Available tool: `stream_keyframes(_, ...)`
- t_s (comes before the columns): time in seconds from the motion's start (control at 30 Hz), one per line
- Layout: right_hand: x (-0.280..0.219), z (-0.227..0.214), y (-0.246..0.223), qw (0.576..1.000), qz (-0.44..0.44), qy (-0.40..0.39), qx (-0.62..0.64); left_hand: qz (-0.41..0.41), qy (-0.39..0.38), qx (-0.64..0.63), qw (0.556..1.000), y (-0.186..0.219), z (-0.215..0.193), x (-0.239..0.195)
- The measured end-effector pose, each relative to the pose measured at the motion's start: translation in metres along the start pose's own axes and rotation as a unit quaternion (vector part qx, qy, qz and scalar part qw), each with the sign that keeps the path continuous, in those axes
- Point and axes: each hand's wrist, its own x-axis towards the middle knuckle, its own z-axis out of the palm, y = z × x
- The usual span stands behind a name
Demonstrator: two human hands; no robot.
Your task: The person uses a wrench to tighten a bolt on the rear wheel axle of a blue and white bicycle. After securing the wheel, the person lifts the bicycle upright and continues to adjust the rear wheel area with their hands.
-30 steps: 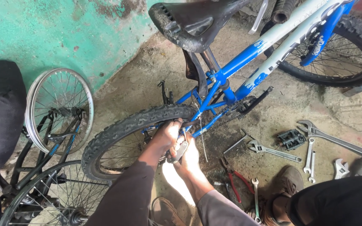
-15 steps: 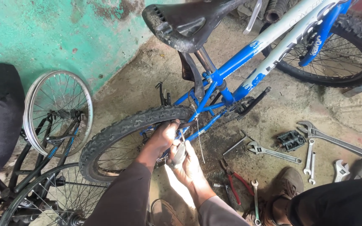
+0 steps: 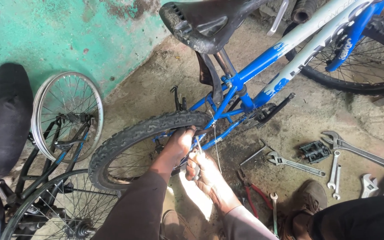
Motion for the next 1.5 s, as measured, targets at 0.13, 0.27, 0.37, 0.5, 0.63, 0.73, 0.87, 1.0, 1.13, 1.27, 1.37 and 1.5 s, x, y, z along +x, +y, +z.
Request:
stream_keyframes(0.13,0.006,0.005,-0.007,0.989,-0.013,0.100,-0.109,-0.024,0.017,0.030,0.999,-0.001,0.008,0.008)
stream_keyframes(0.27,0.006,0.002,-0.004,0.984,-0.024,0.113,-0.139,-0.062,0.022,0.049,0.997,0.006,0.007,-0.002)
stream_keyframes(0.37,-0.006,0.042,-0.028,0.923,-0.040,0.176,-0.340,-0.055,0.032,0.021,0.998,0.021,0.002,-0.024)
stream_keyframes(0.5,0.006,0.007,-0.044,0.824,-0.060,0.162,-0.540,-0.064,0.034,0.027,0.997,0.024,0.003,-0.027)
stream_keyframes(0.63,0.001,0.023,-0.052,0.678,-0.066,0.235,-0.694,-0.077,0.052,0.016,0.996,0.026,0.005,-0.025)
stream_keyframes(0.73,-0.010,0.045,-0.056,0.632,-0.034,0.231,-0.739,-0.072,0.050,0.030,0.996,0.024,0.004,-0.023)
stream_keyframes(0.87,-0.012,0.017,-0.061,0.663,-0.046,0.123,-0.737,-0.051,0.051,0.042,0.997,0.020,0.009,-0.019)
stream_keyframes(1.0,-0.026,0.024,-0.076,0.701,-0.055,0.076,-0.707,-0.042,0.051,0.040,0.997,0.023,0.011,-0.014)
stream_keyframes(1.13,-0.033,0.024,-0.063,0.821,-0.089,0.114,-0.552,-0.044,0.056,0.032,0.997,0.017,0.012,-0.015)
stream_keyframes(1.27,-0.025,0.024,-0.055,0.828,-0.135,0.160,-0.520,-0.041,0.059,0.043,0.997,0.014,0.010,-0.010)
stream_keyframes(1.37,-0.024,0.032,-0.049,0.800,-0.138,0.195,-0.551,-0.040,0.059,0.049,0.996,0.017,0.008,-0.014)
stream_keyframes(1.5,-0.039,0.046,-0.053,0.828,-0.111,0.214,-0.506,-0.037,0.059,0.050,0.996,0.013,0.009,-0.013)
